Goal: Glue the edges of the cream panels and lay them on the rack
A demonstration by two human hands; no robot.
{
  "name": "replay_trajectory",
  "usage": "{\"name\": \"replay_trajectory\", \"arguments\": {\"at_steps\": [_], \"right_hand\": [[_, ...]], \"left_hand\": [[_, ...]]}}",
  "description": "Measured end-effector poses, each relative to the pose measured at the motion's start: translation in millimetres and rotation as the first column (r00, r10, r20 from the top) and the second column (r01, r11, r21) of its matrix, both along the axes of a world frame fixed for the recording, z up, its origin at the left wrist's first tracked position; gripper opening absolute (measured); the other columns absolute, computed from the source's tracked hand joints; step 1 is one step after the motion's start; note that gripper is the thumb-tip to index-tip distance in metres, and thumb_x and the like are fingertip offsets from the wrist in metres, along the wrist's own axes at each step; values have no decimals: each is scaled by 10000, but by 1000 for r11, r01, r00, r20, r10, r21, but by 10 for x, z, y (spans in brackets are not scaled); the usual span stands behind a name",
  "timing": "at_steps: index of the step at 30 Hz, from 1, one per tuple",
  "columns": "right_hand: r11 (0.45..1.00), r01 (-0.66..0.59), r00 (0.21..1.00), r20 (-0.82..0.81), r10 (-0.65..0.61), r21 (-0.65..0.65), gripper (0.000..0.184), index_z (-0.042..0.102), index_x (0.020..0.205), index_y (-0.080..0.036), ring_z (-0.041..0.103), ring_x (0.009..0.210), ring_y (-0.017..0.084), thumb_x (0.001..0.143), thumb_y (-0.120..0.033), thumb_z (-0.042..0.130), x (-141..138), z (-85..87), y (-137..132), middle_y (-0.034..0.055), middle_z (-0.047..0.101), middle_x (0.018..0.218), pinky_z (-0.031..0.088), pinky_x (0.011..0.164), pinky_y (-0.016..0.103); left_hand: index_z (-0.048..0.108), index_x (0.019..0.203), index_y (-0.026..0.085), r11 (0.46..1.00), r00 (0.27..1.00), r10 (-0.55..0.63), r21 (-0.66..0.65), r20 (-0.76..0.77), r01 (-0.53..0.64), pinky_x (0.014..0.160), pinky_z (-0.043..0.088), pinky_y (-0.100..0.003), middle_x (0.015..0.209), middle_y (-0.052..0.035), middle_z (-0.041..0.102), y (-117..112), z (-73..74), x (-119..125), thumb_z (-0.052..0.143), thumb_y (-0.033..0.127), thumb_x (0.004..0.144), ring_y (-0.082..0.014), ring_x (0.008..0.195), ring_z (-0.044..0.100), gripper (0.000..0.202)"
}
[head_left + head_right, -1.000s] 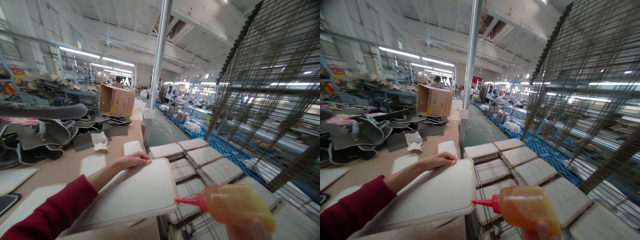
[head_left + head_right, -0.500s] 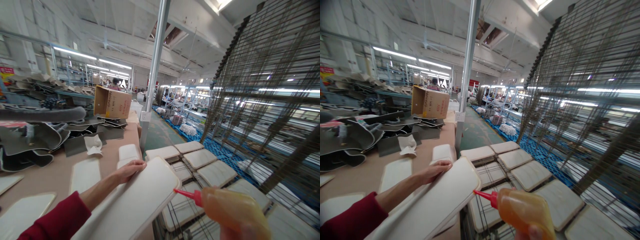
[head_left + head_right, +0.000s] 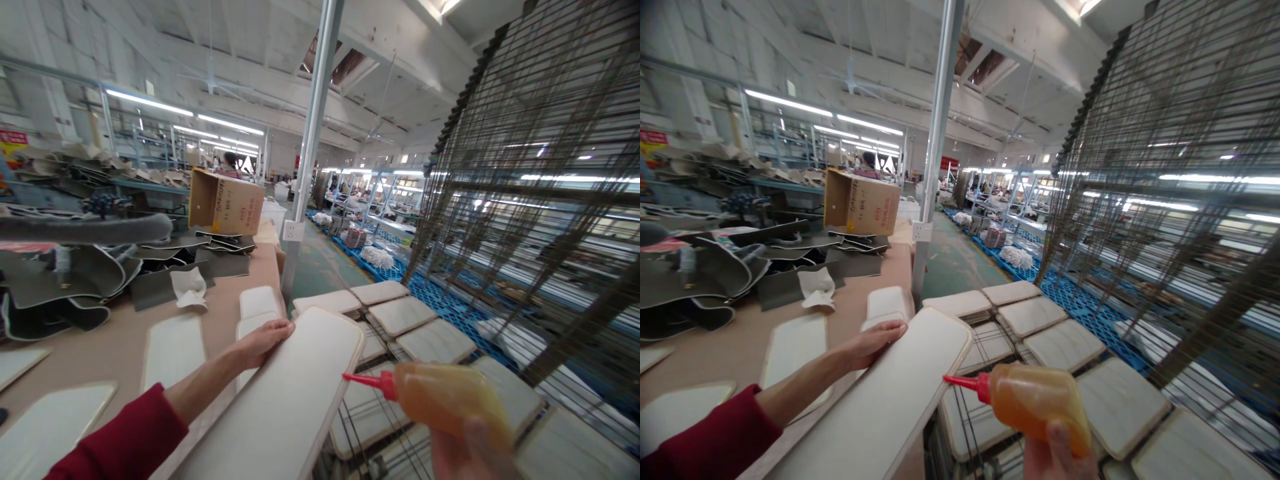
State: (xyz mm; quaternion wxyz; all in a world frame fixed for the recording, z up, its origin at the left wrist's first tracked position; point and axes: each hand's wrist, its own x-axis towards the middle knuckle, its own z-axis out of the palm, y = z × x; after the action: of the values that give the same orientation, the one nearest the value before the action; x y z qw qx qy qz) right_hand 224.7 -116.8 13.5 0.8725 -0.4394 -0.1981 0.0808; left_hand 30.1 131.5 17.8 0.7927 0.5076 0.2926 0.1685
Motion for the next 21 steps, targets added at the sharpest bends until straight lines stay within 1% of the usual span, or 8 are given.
{"name": "replay_trajectory", "arguments": {"at_steps": [3,6,8,11,13,15,19,21], "right_hand": [[999,30,993,-116,-32,-18,698,658,1036,-194,638,950,347,462,-556,823,-80,91,49,82,683,1004,576,796,446],[999,28,988,-153,-34,-38,756,660,1006,-167,634,954,372,401,-585,836,-140,137,65,117,689,988,579,778,444],[998,-24,988,-154,15,-54,737,656,1013,-149,622,986,386,435,-571,834,-123,94,48,146,686,1007,566,804,455],[993,-116,984,-140,109,-38,685,636,1076,-149,596,1050,388,532,-525,811,-42,-39,3,161,666,1089,532,871,473],[986,-162,976,-157,153,-40,650,618,1126,-154,586,1070,389,598,-499,777,1,-116,-23,164,652,1128,510,902,502],[981,-190,970,-166,180,-45,642,609,1146,-145,569,1096,396,634,-507,747,14,-158,-39,178,638,1153,491,923,521],[980,-196,967,-174,185,-47,736,580,1200,-159,544,1137,383,607,-555,762,-18,-170,-50,172,601,1225,518,899,444],[974,-220,958,-197,206,-48,781,555,1238,-174,533,1152,381,593,-559,771,-40,-165,-56,167,583,1257,526,888,433]], "left_hand": [[521,780,182,1000,1000,-4,-10,-3,4,554,471,-250,659,17,654,27,-44,-9,833,502,515,-131,556,600,520],[508,783,186,1000,1000,1,-14,-10,-1,567,485,-262,646,23,645,51,-72,-14,833,510,507,-136,564,603,536],[505,787,185,1000,1000,-3,-19,-12,3,578,494,-267,650,20,648,69,-88,-15,838,515,489,-136,570,603,555],[498,784,186,1000,1000,-1,-30,-18,1,589,500,-271,666,13,658,104,-122,-10,847,525,461,-135,578,603,584],[493,782,187,999,1000,1,-33,-24,-2,587,499,-271,660,14,656,129,-153,-5,844,529,467,-138,579,606,582],[497,785,186,999,1000,-5,-34,-26,4,583,498,-274,656,10,656,150,-181,2,834,529,494,-144,578,609,563],[512,786,180,999,999,-25,-45,-33,23,599,507,-287,663,0,664,176,-213,23,818,504,549,-154,587,622,505],[514,780,179,999,999,-26,-45,-47,24,601,508,-287,646,2,660,187,-218,38,804,494,580,-154,579,621,472]]}}
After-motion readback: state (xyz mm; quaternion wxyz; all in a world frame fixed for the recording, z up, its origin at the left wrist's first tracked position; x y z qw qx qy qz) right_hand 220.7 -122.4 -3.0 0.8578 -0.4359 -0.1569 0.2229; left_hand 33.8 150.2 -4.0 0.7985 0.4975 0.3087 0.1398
